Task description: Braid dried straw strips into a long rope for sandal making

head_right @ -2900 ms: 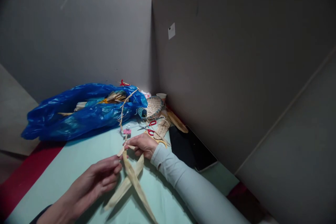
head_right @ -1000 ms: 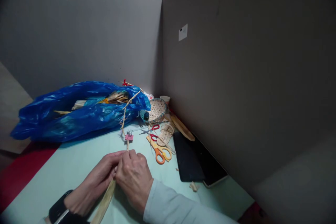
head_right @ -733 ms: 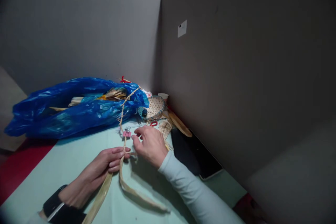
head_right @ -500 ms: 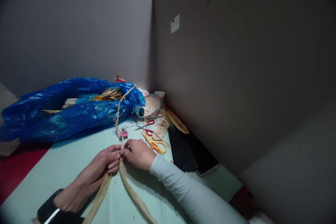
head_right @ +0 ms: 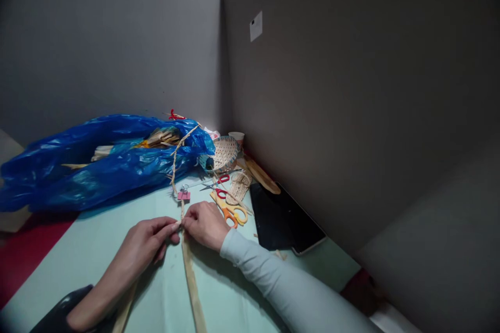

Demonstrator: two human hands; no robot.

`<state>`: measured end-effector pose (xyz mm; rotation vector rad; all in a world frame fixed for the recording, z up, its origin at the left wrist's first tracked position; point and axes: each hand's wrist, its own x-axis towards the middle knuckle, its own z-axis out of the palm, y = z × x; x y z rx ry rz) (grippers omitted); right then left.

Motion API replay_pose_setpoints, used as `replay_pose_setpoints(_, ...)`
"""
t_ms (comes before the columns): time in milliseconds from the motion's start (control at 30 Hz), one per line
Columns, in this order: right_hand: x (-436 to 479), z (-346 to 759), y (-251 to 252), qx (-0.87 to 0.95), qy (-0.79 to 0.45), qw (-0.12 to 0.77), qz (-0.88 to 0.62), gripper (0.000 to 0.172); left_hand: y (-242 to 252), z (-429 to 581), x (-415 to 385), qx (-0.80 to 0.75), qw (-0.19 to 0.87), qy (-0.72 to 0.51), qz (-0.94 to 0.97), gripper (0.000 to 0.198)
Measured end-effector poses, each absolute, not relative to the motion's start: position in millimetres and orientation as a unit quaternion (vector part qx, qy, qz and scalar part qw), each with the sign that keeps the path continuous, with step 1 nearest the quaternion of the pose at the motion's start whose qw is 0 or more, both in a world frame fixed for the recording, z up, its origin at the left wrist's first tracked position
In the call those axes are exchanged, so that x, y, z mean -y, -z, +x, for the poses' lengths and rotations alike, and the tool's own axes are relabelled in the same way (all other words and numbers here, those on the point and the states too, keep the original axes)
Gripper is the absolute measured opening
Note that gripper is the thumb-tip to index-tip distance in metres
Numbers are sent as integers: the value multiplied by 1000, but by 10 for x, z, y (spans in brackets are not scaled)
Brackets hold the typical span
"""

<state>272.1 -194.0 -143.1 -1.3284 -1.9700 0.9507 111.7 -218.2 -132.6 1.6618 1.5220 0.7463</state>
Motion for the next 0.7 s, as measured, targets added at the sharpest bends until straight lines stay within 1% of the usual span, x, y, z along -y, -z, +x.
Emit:
replay_pose_setpoints(100, 1972, 2709, 1448, 727, -371, 305, -492, 22, 1240, 1152, 2286, -618, 277, -270, 685, 28)
replay_pose_setpoints(200, 1976, 2699, 1475, 691, -425, 322, -487, 21, 1222, 1234, 2371, -632, 225, -254, 697, 26)
replay_pose_setpoints(300, 1970, 2688, 1455, 617, -527, 334, -480, 18, 1285, 1351, 2426, -632, 191, -255, 706, 16)
replay_pose_setpoints(367, 1965, 2679, 1424, 554, -608, 330, -463, 19, 1334, 1442, 2464, -628, 172, -257, 714, 8)
replay_pose_setpoints(467, 1959, 2667, 1391, 490, -668, 327, -455, 19, 1336, 1547, 2542, -627, 164, -249, 720, 6)
replay_pose_setpoints(600, 1950, 2688, 1364, 481, -663, 349, -456, 14, 1179, 1431, 2594, -625, 195, -193, 731, 5)
replay_pose_setpoints(633, 1948, 2703, 1348, 485, -664, 349, -449, 15, 1137, 1351, 2572, -627, 204, -181, 730, 8)
replay_pose_setpoints(667, 1945, 2720, 1328, 488, -669, 345, -442, 16, 1104, 1264, 2533, -639, 211, -191, 715, 13)
replay_pose_setpoints(700, 1944, 2738, 1306, 490, -674, 339, -437, 17, 1086, 1182, 2480, -651, 215, -233, 690, 16)
